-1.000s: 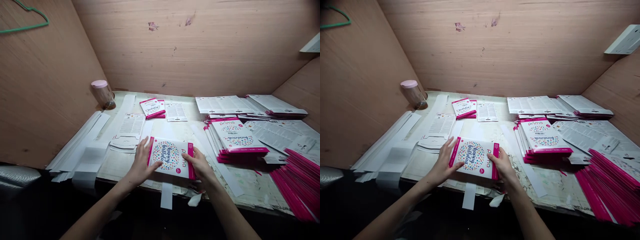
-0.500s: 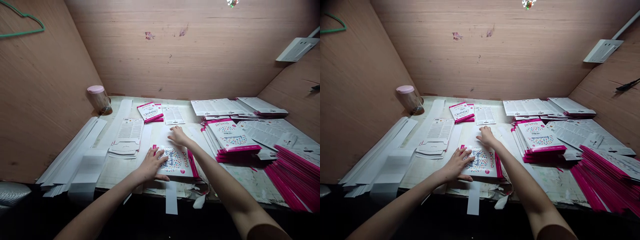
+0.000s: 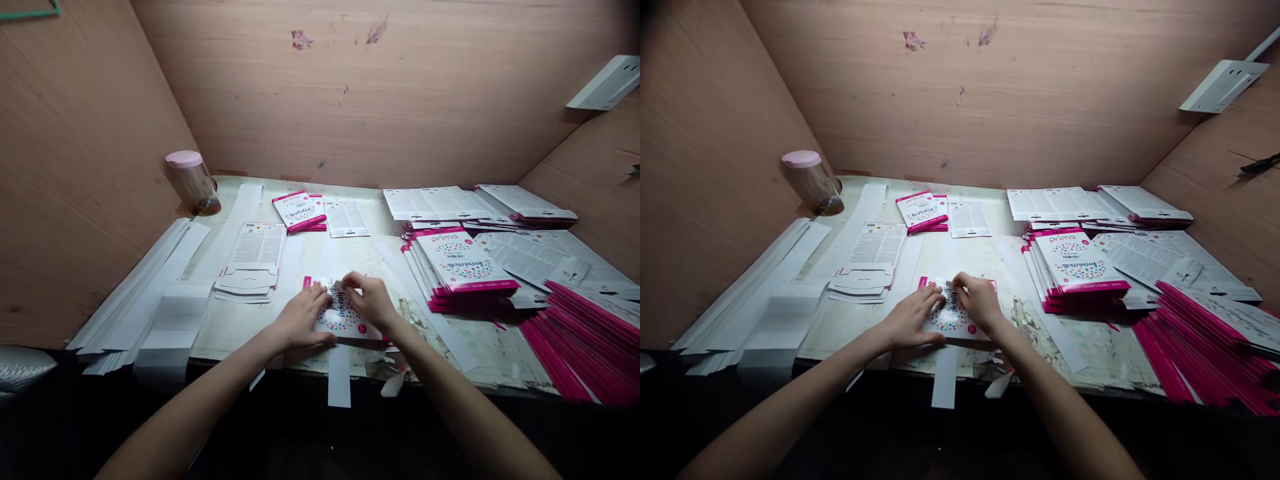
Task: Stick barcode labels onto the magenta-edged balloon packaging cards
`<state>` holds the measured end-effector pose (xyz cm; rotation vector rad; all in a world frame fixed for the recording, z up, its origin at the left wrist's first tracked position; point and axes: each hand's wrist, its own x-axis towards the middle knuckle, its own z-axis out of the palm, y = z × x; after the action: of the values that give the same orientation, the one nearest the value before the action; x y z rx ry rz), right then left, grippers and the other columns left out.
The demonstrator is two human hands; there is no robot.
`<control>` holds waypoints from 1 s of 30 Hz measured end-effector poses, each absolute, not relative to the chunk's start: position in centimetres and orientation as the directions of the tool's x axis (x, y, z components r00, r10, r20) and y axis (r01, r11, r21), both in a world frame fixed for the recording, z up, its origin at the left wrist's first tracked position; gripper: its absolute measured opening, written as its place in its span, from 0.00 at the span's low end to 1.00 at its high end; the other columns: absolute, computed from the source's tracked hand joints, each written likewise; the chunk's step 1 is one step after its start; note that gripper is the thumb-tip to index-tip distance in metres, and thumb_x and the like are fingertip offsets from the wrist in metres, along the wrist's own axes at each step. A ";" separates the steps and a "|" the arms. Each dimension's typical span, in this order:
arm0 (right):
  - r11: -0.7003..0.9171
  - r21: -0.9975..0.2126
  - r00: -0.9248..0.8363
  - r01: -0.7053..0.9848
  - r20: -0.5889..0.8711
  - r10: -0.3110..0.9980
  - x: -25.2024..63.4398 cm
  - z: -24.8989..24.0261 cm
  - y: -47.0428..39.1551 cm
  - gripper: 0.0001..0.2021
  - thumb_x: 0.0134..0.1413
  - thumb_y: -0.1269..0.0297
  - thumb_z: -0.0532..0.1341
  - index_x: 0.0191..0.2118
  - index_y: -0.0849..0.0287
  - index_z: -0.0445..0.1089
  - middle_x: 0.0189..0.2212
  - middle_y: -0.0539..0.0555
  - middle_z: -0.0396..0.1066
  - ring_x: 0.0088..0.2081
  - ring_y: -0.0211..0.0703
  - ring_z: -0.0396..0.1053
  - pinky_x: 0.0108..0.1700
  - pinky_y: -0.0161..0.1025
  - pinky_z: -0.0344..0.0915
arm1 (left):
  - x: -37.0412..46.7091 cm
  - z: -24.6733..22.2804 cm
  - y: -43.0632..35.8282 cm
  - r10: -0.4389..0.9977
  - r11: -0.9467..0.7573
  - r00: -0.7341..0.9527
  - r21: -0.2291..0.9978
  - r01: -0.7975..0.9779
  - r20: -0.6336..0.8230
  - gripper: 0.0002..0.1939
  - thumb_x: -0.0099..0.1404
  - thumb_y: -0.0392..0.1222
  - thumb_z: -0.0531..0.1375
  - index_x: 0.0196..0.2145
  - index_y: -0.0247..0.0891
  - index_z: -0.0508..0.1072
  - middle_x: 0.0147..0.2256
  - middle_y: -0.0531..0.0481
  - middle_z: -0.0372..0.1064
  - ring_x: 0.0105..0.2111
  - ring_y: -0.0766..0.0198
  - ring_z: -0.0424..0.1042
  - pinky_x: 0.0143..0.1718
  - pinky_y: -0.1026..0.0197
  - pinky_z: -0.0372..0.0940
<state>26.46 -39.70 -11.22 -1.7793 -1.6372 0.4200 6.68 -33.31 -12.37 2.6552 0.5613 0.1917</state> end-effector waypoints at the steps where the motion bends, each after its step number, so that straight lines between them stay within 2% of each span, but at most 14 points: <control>1: 0.042 -0.643 0.159 0.764 0.251 0.955 25.6 -12.0 -40.9 0.07 0.59 0.70 0.55 0.36 0.56 0.70 0.33 0.54 0.77 0.37 0.46 0.75 0.42 0.42 0.69 | 6.7 -12.4 -33.3 0.424 -0.824 0.904 0.436 0.362 0.049 0.47 0.51 0.59 0.68 0.62 0.37 0.57 0.62 0.32 0.56 0.64 0.38 0.53 0.62 0.39 0.52; 3: 0.084 -0.606 0.164 0.791 0.343 0.925 24.0 -13.6 -42.8 0.10 0.61 0.71 0.53 0.39 0.56 0.72 0.39 0.58 0.77 0.43 0.50 0.75 0.45 0.47 0.70 | 6.8 -12.4 -33.4 0.427 -0.817 0.904 0.441 0.370 0.032 0.51 0.51 0.59 0.68 0.65 0.37 0.53 0.62 0.32 0.55 0.64 0.38 0.53 0.61 0.38 0.53; 6: 0.168 -0.573 0.120 0.802 0.430 0.895 22.4 -14.7 -45.7 0.13 0.63 0.70 0.51 0.46 0.55 0.70 0.47 0.61 0.74 0.50 0.52 0.72 0.51 0.50 0.70 | 6.9 -12.3 -33.3 0.397 -0.833 0.918 0.421 0.359 0.004 0.44 0.54 0.60 0.66 0.63 0.40 0.60 0.62 0.33 0.56 0.64 0.35 0.52 0.61 0.37 0.52; 8: 0.266 -0.524 -0.009 0.809 0.442 0.897 21.6 -14.5 -48.0 0.12 0.61 0.66 0.56 0.49 0.55 0.69 0.47 0.61 0.74 0.50 0.53 0.72 0.51 0.52 0.70 | 6.9 -12.3 -33.2 0.386 -0.842 0.923 0.410 0.350 0.004 0.40 0.55 0.60 0.65 0.61 0.40 0.63 0.61 0.34 0.56 0.64 0.35 0.51 0.61 0.37 0.52; 11: 0.382 -0.395 -0.224 0.836 0.390 0.893 20.9 -13.5 -51.3 0.21 0.51 0.57 0.66 0.49 0.58 0.67 0.44 0.63 0.73 0.47 0.59 0.69 0.49 0.58 0.69 | 7.0 -12.2 -33.1 0.371 -0.856 0.928 0.391 0.339 0.008 0.41 0.55 0.61 0.65 0.61 0.39 0.63 0.62 0.33 0.54 0.63 0.35 0.52 0.61 0.37 0.52; 12: 0.410 -0.348 -0.272 0.843 0.382 0.883 20.8 -13.2 -52.1 0.20 0.50 0.58 0.67 0.48 0.58 0.68 0.43 0.62 0.72 0.46 0.59 0.68 0.49 0.58 0.68 | 7.0 -12.1 -33.1 0.365 -0.862 0.931 0.380 0.335 0.007 0.42 0.54 0.62 0.65 0.61 0.39 0.63 0.64 0.33 0.52 0.63 0.35 0.51 0.61 0.37 0.51; 14: 0.458 -0.290 -0.322 0.840 0.413 0.852 20.8 -12.7 -52.6 0.09 0.54 0.65 0.62 0.42 0.58 0.69 0.38 0.59 0.72 0.44 0.54 0.68 0.46 0.53 0.69 | 7.0 -12.1 -33.0 0.343 -0.878 0.939 0.354 0.323 -0.005 0.43 0.55 0.63 0.64 0.62 0.38 0.62 0.67 0.35 0.47 0.64 0.34 0.49 0.62 0.37 0.49; 15: 0.478 -0.292 -0.327 0.829 0.440 0.836 20.9 -12.4 -52.4 0.04 0.57 0.70 0.59 0.38 0.57 0.69 0.35 0.57 0.72 0.42 0.51 0.68 0.44 0.49 0.69 | 7.0 -12.1 -33.0 0.326 -0.886 0.945 0.343 0.311 -0.013 0.44 0.55 0.64 0.64 0.63 0.38 0.61 0.67 0.37 0.46 0.65 0.34 0.47 0.63 0.38 0.48; 17: 0.481 -0.357 -0.284 0.801 0.480 0.830 21.5 -11.7 -51.2 0.07 0.60 0.73 0.55 0.34 0.56 0.67 0.31 0.55 0.70 0.37 0.46 0.66 0.40 0.44 0.67 | 7.1 -12.2 -32.8 0.283 -0.903 0.959 0.333 0.273 -0.017 0.42 0.60 0.63 0.60 0.64 0.36 0.59 0.67 0.39 0.48 0.66 0.36 0.45 0.64 0.40 0.44; 19: 0.423 -0.453 -0.181 0.785 0.485 0.856 22.6 -10.9 -49.2 0.07 0.62 0.71 0.54 0.33 0.57 0.66 0.31 0.55 0.69 0.36 0.46 0.64 0.39 0.43 0.66 | 7.1 -12.3 -32.6 0.245 -0.910 0.969 0.344 0.232 -0.005 0.32 0.69 0.56 0.52 0.64 0.36 0.58 0.66 0.42 0.52 0.66 0.44 0.49 0.65 0.42 0.41; 21: 0.340 -0.525 -0.072 0.780 0.464 0.883 23.9 -10.5 -46.7 0.07 0.63 0.69 0.54 0.33 0.57 0.66 0.32 0.56 0.68 0.37 0.46 0.64 0.39 0.43 0.64 | 7.1 -12.5 -32.4 0.258 -0.900 0.966 0.362 0.241 -0.003 0.25 0.72 0.47 0.47 0.64 0.40 0.59 0.65 0.46 0.53 0.65 0.48 0.51 0.65 0.43 0.42; 25: 0.213 -0.629 0.017 0.748 0.338 0.941 26.2 -11.5 -42.2 0.08 0.60 0.68 0.59 0.28 0.57 0.66 0.29 0.53 0.67 0.34 0.44 0.64 0.39 0.43 0.63 | 7.3 -12.5 -32.3 0.362 -0.845 0.931 0.403 0.353 -0.056 0.22 0.67 0.45 0.55 0.58 0.49 0.66 0.64 0.52 0.57 0.65 0.39 0.48 0.60 0.35 0.51; 27: 0.187 -0.659 0.018 0.729 0.290 0.957 26.8 -12.6 -40.8 0.09 0.57 0.70 0.60 0.26 0.57 0.65 0.28 0.51 0.66 0.33 0.42 0.64 0.39 0.41 0.62 | 7.3 -12.4 -32.4 0.392 -0.823 0.917 0.418 0.385 -0.073 0.21 0.64 0.43 0.58 0.55 0.49 0.69 0.62 0.51 0.61 0.64 0.37 0.49 0.58 0.33 0.52; 30: 0.167 -0.677 0.041 0.717 0.280 0.959 26.9 -14.1 -40.0 0.09 0.55 0.70 0.62 0.25 0.58 0.66 0.29 0.51 0.65 0.35 0.41 0.64 0.39 0.40 0.63 | 7.3 -12.3 -32.5 0.425 -0.795 0.903 0.452 0.404 -0.058 0.23 0.62 0.41 0.60 0.56 0.45 0.67 0.59 0.45 0.64 0.64 0.40 0.50 0.59 0.36 0.52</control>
<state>26.94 -40.00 -14.11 -1.6051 -1.7303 0.4298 7.34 -32.46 -12.34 2.6016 0.6010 0.0637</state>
